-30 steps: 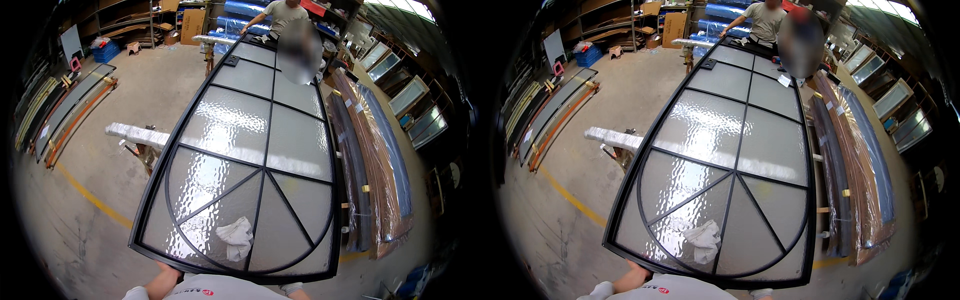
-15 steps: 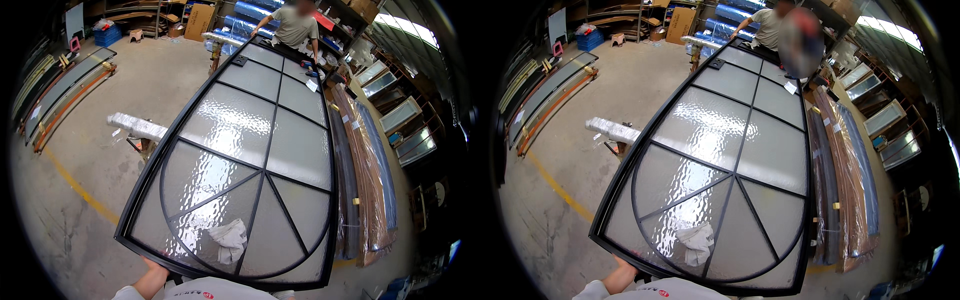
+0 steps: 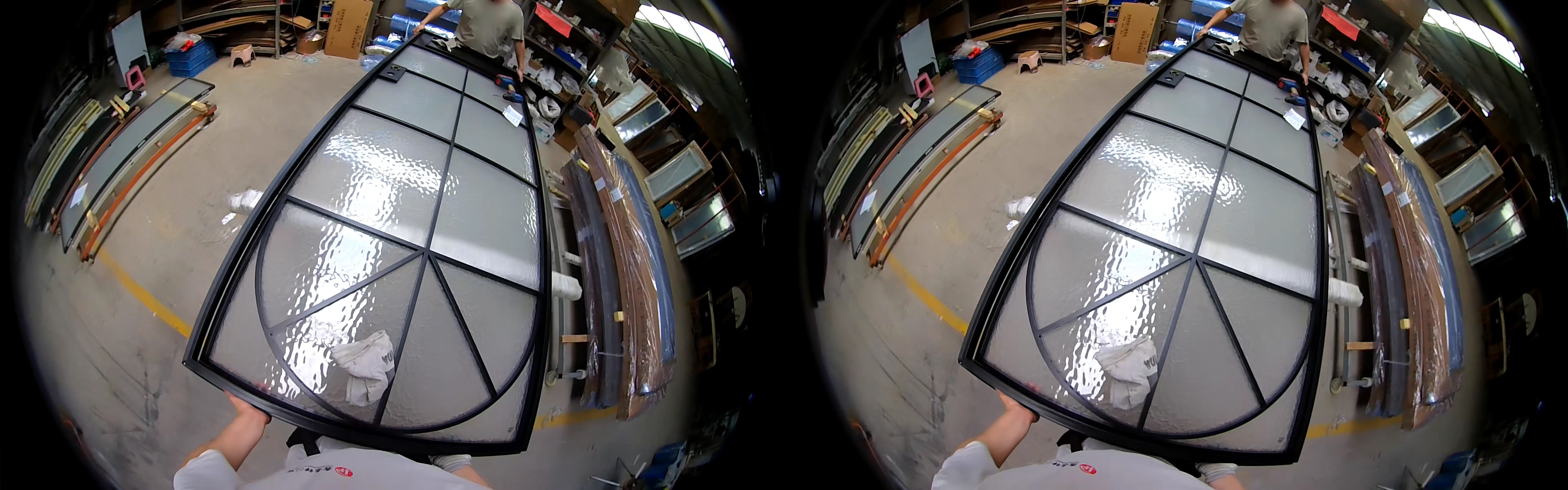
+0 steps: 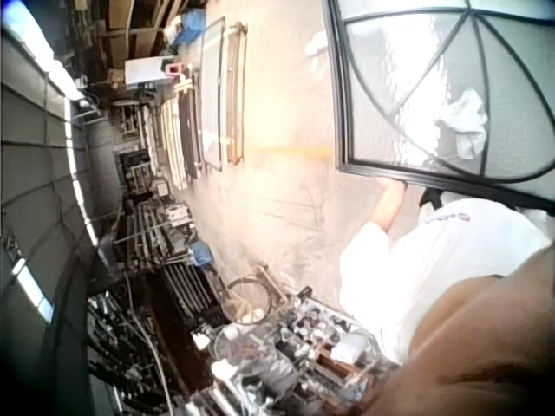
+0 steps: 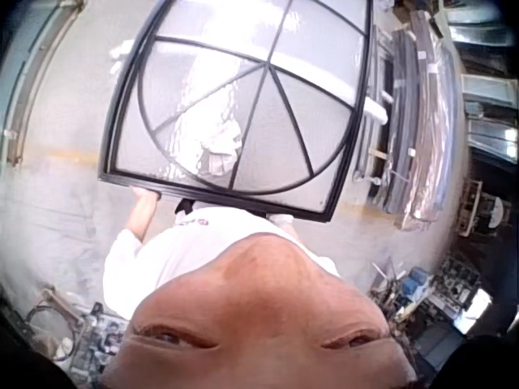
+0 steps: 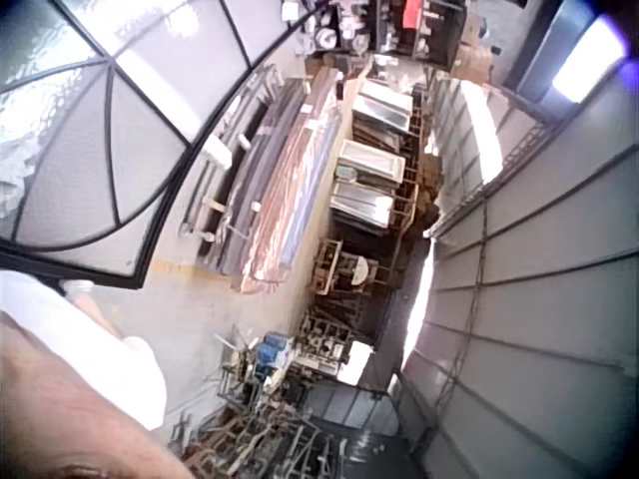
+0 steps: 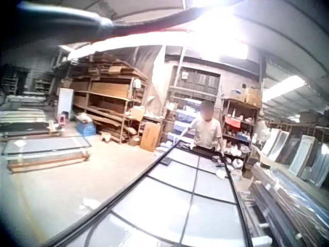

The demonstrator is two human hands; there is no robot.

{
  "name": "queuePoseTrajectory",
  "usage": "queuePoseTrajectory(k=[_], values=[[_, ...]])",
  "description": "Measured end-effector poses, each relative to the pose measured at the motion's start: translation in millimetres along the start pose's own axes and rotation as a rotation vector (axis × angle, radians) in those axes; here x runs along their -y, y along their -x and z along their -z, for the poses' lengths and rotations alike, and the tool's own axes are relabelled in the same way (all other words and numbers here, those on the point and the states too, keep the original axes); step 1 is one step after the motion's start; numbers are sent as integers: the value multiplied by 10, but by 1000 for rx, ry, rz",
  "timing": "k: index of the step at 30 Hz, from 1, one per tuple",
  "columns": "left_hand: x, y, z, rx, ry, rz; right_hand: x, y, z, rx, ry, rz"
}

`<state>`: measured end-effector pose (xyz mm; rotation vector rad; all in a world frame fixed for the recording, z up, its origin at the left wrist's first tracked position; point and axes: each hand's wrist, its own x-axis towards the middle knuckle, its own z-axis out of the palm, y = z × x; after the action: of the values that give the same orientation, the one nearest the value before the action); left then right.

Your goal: The person retrieves a white plastic strip from a shelf and applies it to the edge of a black door frame. They then attach a long black metal frame to the door, aligning it with the glass panels. Finally, the person wipes the door surface with a cloth.

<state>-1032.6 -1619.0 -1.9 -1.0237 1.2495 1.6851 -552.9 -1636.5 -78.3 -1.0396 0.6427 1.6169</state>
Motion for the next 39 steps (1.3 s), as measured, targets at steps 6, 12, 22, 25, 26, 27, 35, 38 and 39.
queuePoseTrajectory(k=[6, 12, 22, 25, 26, 27, 35, 38, 39], values=[[-467, -567, -79, -17, -66, -6, -612, -43, -281, 12, -5, -48], [-455, -792, 157, 118, -38, 104, -675, 12, -307, -112, -115, 37], [-555, -840, 374, 468, -447, 291, -1688, 340, 61, -220, 311, 158], [-639, -1267, 509, 595, -731, 346, -2088, 423, 398, -149, 221, 149], [-730, -1406, 570, 599, -829, 364, -2235, 438, 578, -129, 151, 135], [-834, -1405, 535, 486, -771, 380, -2466, 473, 758, -121, 72, 136], [-1706, -920, 414, 692, -1337, 441, -3714, 900, 1265, -235, -143, 209], [-1976, -980, 164, 709, -1379, 451, -4118, 884, 920, -238, -137, 319], [-2067, -943, 70, 760, -1392, 502, -4245, 942, 701, -241, -83, 362]])
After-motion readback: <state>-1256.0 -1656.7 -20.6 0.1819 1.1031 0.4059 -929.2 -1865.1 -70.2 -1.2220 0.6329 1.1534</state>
